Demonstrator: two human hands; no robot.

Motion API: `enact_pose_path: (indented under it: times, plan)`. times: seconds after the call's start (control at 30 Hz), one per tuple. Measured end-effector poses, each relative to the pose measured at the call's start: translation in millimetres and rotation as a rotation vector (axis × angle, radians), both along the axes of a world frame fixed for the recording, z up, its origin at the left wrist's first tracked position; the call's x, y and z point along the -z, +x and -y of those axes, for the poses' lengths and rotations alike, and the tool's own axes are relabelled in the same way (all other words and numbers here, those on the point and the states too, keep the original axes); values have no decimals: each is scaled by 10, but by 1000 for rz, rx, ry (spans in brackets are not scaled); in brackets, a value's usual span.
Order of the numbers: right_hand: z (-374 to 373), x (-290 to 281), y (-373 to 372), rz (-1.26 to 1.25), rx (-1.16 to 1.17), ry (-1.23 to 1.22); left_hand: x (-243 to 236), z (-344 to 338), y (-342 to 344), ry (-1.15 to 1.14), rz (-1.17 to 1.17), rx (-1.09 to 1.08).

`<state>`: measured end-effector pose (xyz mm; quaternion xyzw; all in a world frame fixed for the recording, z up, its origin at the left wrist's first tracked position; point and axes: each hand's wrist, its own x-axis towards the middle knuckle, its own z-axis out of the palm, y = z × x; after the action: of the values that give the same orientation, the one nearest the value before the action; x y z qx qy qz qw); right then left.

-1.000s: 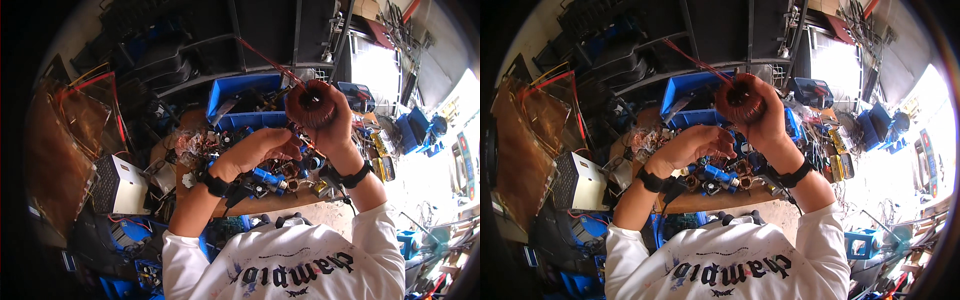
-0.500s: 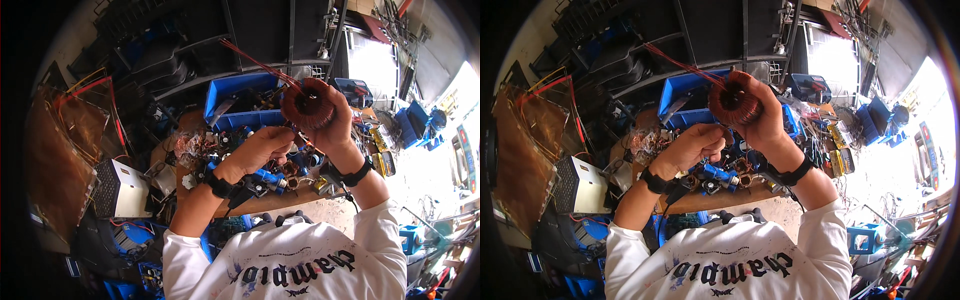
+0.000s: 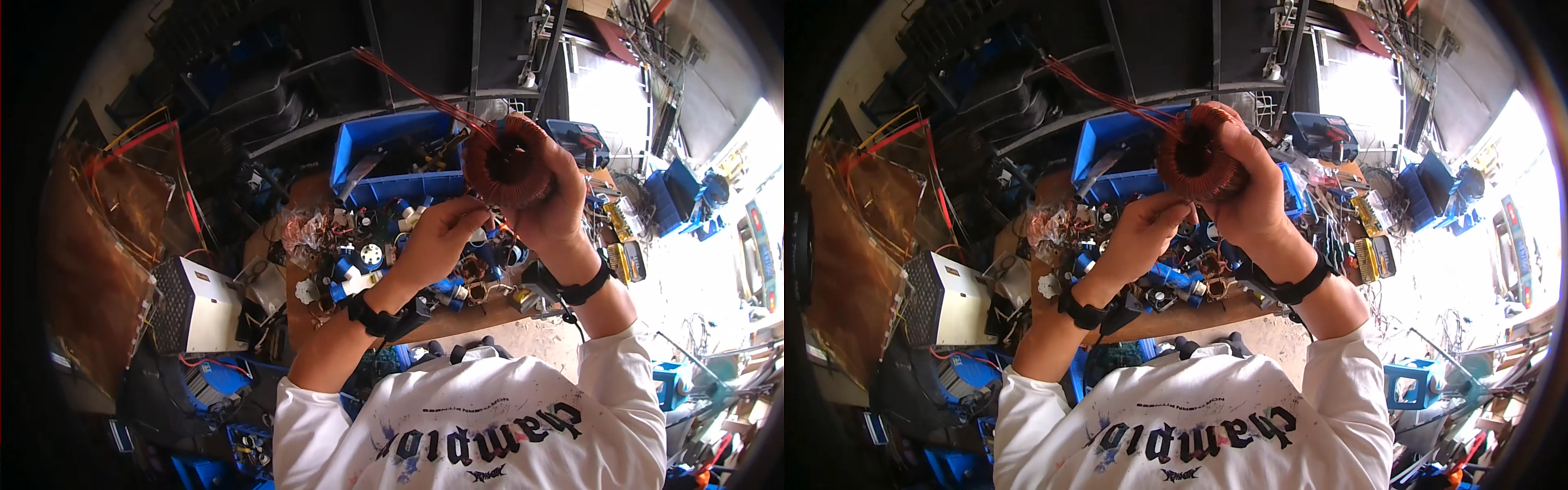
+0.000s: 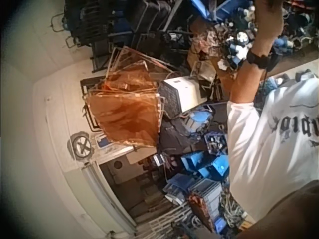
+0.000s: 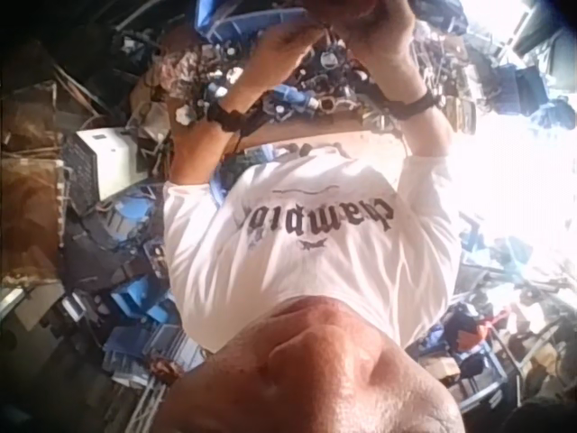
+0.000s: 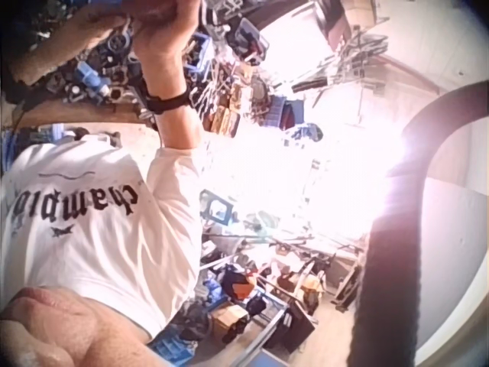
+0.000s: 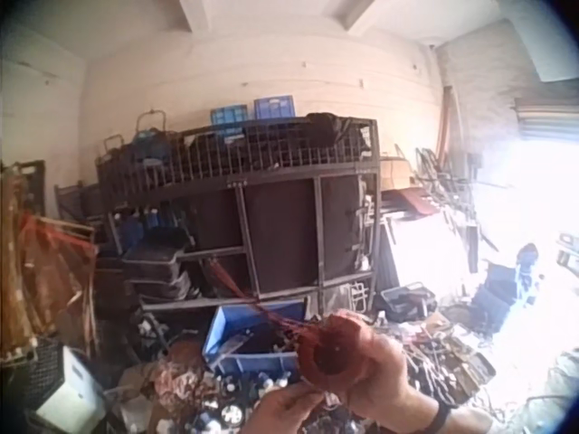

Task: The person winds a length of red copper wire around a small toroidal core to form a coil. They hold the core in one hand and wrap the wire with the other, occasionally adjusting the tension and alignment of the loops. The person continues this repetitive winding process throughout the clip.

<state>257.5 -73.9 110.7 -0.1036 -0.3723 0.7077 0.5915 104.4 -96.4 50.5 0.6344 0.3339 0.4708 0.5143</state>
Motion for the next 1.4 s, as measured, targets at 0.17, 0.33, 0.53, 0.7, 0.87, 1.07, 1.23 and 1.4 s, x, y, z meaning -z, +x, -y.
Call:
enact_pose_path:
  times: [0.17, 0.33, 0.53, 0.7, 0.87, 1.07, 1.23, 1.4]
  plan:
    - [-89, 6, 17, 18, -33, 57, 15, -48, -5, -37, 32, -4]
    - [-191, -11, 72, 1, 47, 22, 71, 56, -19, -368, 275, 63]
    - [-273, 38, 155, -68, 0, -32, 152, 177, -156, -495, 246, 229]
    - [-301, -19, 182, -74, 39, -15, 73, 225, -236, -814, 432, 358]
    - [-286, -31, 178, -67, 50, -23, 34, 260, -142, -746, 410, 321]
    - [-279, -78, 211, -30, 46, -101, 130, 284, -116, -453, 161, 242]
    - [-243, -198, 216, -46, 80, -168, 84, 291, -57, -50, -371, 110]
    - [-369, -36, 247, -19, -31, -218, 385, 149, -152, 677, -787, -135]
